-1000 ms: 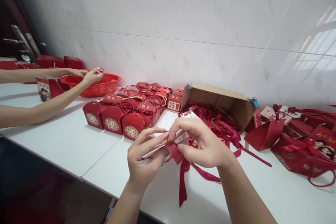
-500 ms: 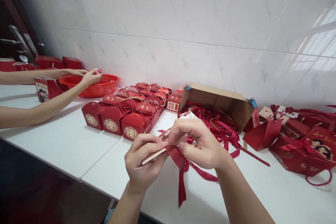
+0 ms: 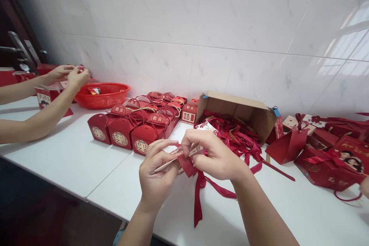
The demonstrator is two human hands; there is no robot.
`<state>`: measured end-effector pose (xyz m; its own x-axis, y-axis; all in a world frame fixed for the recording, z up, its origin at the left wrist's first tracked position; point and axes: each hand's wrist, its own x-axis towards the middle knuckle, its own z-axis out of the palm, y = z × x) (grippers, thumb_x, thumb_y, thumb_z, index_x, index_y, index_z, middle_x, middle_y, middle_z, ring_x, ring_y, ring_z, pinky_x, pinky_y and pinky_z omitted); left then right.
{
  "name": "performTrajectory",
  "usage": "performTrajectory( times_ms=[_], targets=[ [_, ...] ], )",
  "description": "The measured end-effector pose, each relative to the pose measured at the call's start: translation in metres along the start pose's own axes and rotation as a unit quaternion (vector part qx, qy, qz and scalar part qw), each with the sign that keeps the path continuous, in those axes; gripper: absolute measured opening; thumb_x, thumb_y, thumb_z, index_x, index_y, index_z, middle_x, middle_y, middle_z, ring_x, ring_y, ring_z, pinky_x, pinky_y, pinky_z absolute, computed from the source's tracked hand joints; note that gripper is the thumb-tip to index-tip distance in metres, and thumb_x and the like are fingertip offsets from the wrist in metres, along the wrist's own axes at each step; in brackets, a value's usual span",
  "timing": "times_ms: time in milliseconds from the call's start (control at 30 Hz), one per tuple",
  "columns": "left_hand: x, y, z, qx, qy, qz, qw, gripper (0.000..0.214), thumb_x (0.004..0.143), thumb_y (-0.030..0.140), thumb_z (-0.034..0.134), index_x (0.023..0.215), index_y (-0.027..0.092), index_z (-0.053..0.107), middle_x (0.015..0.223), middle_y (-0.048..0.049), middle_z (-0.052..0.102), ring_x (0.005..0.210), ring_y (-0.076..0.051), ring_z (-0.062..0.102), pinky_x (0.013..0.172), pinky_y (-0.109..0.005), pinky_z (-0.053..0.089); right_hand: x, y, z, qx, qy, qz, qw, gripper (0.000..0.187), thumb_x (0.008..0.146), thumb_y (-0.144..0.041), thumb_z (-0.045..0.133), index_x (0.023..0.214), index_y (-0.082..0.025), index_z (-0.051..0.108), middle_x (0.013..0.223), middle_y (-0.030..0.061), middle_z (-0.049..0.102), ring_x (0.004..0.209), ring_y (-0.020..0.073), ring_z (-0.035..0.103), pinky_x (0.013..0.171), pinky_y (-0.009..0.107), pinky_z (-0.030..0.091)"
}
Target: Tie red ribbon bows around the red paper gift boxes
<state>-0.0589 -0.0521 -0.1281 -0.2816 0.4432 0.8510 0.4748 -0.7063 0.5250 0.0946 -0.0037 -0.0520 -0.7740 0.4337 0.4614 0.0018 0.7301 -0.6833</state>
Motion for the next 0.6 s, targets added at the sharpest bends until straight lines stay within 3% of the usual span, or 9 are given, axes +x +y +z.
performTrajectory(
  times_ms=[100,167,300,500,600],
  targets=[
    [0.004,0.012,-0.004,-0.056,-0.043,-0.057,0.996,0.011,0.073,0.01,0.069,0.07,0.02,0.067,0.085,-0.0028,0.069,0.084,-0.017,0.064,0.078,-0.031,0.051,-0.008,-0.006,-0.009,-0.014,-0.027,-0.008,0.999,0.011,0.072,-0.012,0.05,0.081,-0.019,0.048,0.085,0.004,0.055,0.078,0.017,0.052,0.07,0.031,0.045],
    [0.006,0.02,-0.006,-0.09,-0.04,-0.117,0.988,0.008,0.072,0.014,0.07,0.068,0.019,0.066,0.082,-0.0031,0.068,0.078,-0.017,0.065,0.072,-0.028,0.052,-0.012,-0.012,-0.012,-0.033,-0.038,-0.002,0.999,0.022,0.073,-0.008,0.054,0.091,-0.019,0.05,0.094,0.0049,0.057,0.084,0.0172,0.054,0.074,0.031,0.047],
    [0.008,0.028,-0.005,-0.154,-0.052,-0.21,0.964,0.013,0.072,0.021,0.071,0.063,0.016,0.064,0.078,-0.0044,0.065,0.071,-0.015,0.064,0.059,-0.023,0.052,-0.011,-0.021,-0.012,-0.044,-0.013,0.014,0.999,0.024,0.077,-0.014,0.063,0.098,-0.02,0.053,0.093,0.0028,0.057,0.082,0.0135,0.057,0.071,0.025,0.05],
    [0.01,0.023,-0.006,-0.106,-0.063,-0.219,0.968,0.015,0.071,0.023,0.073,0.062,0.015,0.065,0.083,-0.005,0.063,0.077,-0.015,0.063,0.066,-0.022,0.052,-0.008,-0.022,-0.015,-0.144,-0.009,-0.033,0.989,0.02,0.083,-0.015,0.06,0.103,-0.019,0.061,0.089,0.0038,0.065,0.079,0.014,0.059,0.071,0.026,0.048],
    [0.011,0.019,-0.008,-0.114,-0.062,-0.228,0.965,0.017,0.073,0.024,0.072,0.061,0.015,0.064,0.084,-0.0044,0.062,0.076,-0.013,0.063,0.07,-0.022,0.052,-0.008,-0.02,-0.015,-0.146,-0.006,-0.038,0.989,0.023,0.085,-0.011,0.054,0.107,-0.018,0.061,0.091,0.0048,0.066,0.079,0.014,0.059,0.069,0.025,0.048]
  ],
)
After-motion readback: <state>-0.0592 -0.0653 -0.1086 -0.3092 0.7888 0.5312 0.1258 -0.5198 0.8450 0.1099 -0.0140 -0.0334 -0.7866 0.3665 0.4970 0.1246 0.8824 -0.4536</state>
